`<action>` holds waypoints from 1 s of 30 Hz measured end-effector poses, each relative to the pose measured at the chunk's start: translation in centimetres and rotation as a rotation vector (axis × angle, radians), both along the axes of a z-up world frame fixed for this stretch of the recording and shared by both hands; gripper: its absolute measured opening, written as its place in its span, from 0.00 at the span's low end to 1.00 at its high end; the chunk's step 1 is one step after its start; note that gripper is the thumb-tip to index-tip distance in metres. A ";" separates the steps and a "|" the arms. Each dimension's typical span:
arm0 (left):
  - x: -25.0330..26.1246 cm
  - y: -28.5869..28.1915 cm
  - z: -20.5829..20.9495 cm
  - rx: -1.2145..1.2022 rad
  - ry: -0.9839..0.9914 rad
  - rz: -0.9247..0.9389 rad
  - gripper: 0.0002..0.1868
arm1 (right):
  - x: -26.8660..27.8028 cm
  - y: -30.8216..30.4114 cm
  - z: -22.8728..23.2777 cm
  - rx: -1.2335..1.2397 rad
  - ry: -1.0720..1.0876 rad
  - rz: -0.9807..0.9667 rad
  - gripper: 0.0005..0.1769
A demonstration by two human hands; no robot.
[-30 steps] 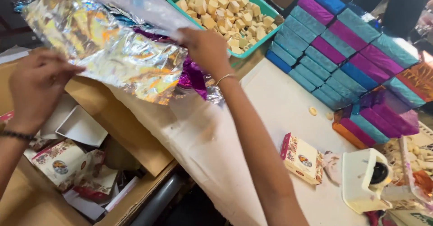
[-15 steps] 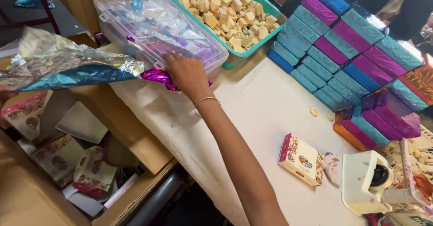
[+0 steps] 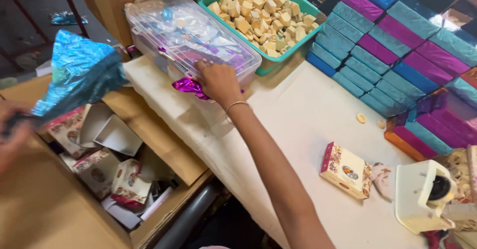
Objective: The person places wooden toys into a small box, closes it, and wraps it in shiny foil paper. They use a tape dispenser to secure the foil and then wipe the wooden toys with a cloth.
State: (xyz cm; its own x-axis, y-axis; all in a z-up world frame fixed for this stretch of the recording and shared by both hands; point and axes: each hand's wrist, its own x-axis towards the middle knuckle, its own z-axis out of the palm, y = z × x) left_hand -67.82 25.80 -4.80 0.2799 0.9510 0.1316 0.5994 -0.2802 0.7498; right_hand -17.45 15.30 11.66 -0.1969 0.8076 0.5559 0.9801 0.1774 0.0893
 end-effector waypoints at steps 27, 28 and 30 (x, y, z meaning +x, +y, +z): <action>68.1 -25.7 7.6 -0.042 -0.439 -1.142 0.14 | 25.7 -38.8 -4.2 -0.175 0.646 -0.539 0.34; 67.6 -26.1 7.8 0.002 -0.547 -1.118 0.17 | 25.4 -39.5 -4.1 -0.251 0.449 -0.501 0.39; 66.9 -26.5 7.8 0.022 -0.643 -1.122 0.21 | 24.8 -40.1 -3.8 -0.331 0.277 -0.488 0.44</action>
State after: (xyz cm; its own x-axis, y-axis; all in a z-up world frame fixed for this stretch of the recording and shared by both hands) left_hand -0.95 -0.72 2.99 0.8001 0.2345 0.5521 -0.4344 -0.4083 0.8029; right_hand 7.31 -24.79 7.86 0.3512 0.9052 0.2394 0.9337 -0.3196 -0.1612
